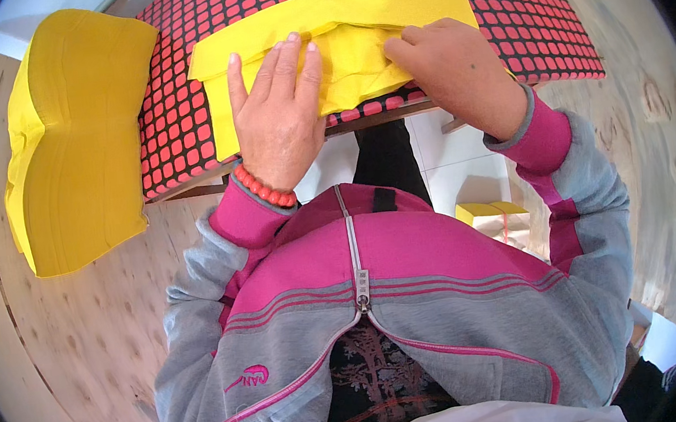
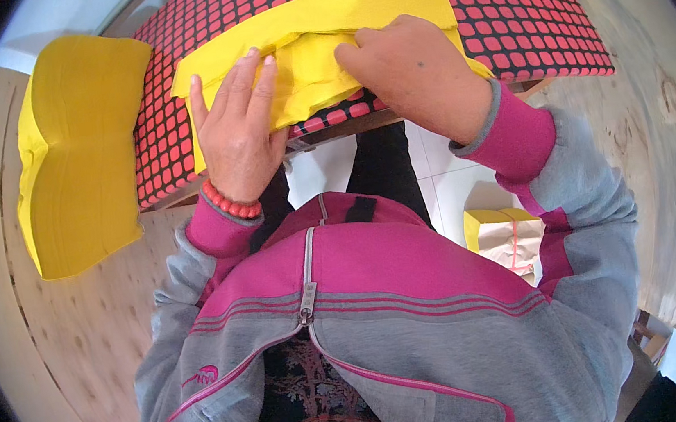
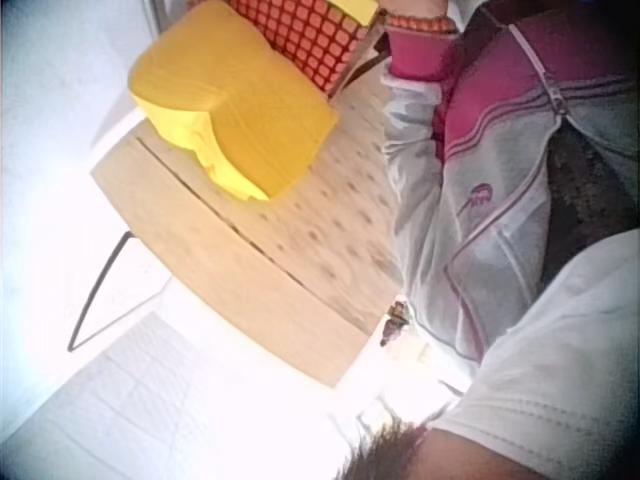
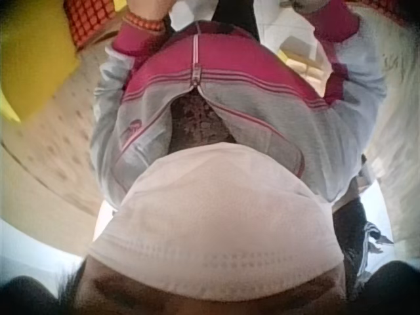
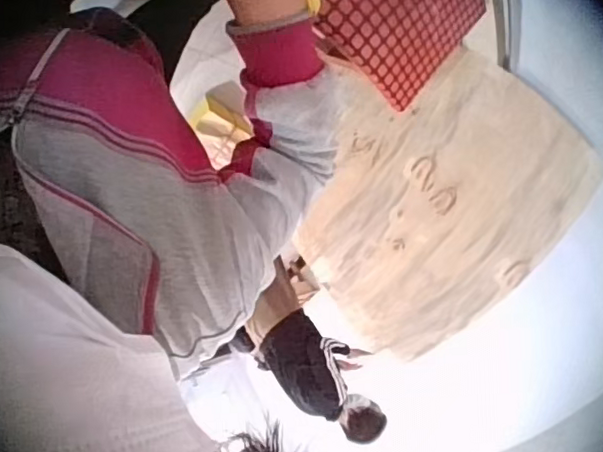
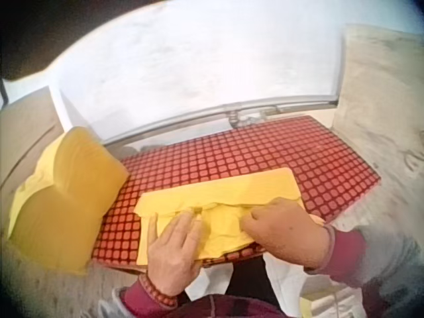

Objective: The person folds a yellow garment on a patterned table. They smooth the fabric, fold it in half, then fold the sides inward to create a compact rectangular bundle.

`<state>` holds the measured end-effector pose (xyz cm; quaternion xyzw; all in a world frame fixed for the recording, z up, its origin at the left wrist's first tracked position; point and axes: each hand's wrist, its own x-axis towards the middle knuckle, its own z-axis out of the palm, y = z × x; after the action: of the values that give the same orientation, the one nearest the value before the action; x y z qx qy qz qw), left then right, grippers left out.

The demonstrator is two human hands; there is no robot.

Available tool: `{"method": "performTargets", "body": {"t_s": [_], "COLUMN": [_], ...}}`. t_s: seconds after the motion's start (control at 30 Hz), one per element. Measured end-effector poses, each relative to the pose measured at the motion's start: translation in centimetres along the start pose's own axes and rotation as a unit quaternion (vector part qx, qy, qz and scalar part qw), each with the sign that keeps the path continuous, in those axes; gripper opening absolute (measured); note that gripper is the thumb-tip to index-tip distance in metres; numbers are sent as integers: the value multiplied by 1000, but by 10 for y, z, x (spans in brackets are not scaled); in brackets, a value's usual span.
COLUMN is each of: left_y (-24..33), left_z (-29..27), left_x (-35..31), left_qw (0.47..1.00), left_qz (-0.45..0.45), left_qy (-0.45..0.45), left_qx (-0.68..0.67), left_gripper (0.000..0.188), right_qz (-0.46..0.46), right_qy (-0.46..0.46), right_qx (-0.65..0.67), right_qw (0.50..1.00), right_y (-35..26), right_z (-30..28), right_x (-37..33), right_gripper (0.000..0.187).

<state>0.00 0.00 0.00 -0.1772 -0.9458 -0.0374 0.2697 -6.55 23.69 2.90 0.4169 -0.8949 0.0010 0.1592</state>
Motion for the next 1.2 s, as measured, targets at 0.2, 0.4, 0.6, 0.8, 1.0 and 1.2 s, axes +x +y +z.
{"method": "performTargets", "body": {"t_s": [0.2, 0.4, 0.6, 0.8, 1.0, 1.2], "left_y": [-14, -20, -21, -28, -49, -81], "left_z": [-1, -2, -5, -12, -25, -29], "left_x": [-1, -4, -5, -10, -11, 12], "left_qw": [995, 992, 991, 991, 987, 968], "left_qz": [92, 77, 78, 80, 82, 95], "left_qy": [-23, -67, -89, -83, -110, -201], "left_qx": [-3, -74, -67, -67, -81, -114], "left_gripper": [37, 37, 44, 29, 28, 28], "right_qz": [-30, -44, -38, -153, -149, -136], "right_qy": [83, 42, -111, -114, -112, -81], "right_qx": [24, 216, 507, 400, 432, 479], "right_qw": [996, 975, 854, 897, 882, 863], "right_y": [-9, -7, 40, 42, 41, 40], "right_z": [9, -23, -66, 8, 43, 56], "right_x": [-10, -24, 21, 97, 71, 56], "right_gripper": [17, 46, 41, 37, 34, 32]}}
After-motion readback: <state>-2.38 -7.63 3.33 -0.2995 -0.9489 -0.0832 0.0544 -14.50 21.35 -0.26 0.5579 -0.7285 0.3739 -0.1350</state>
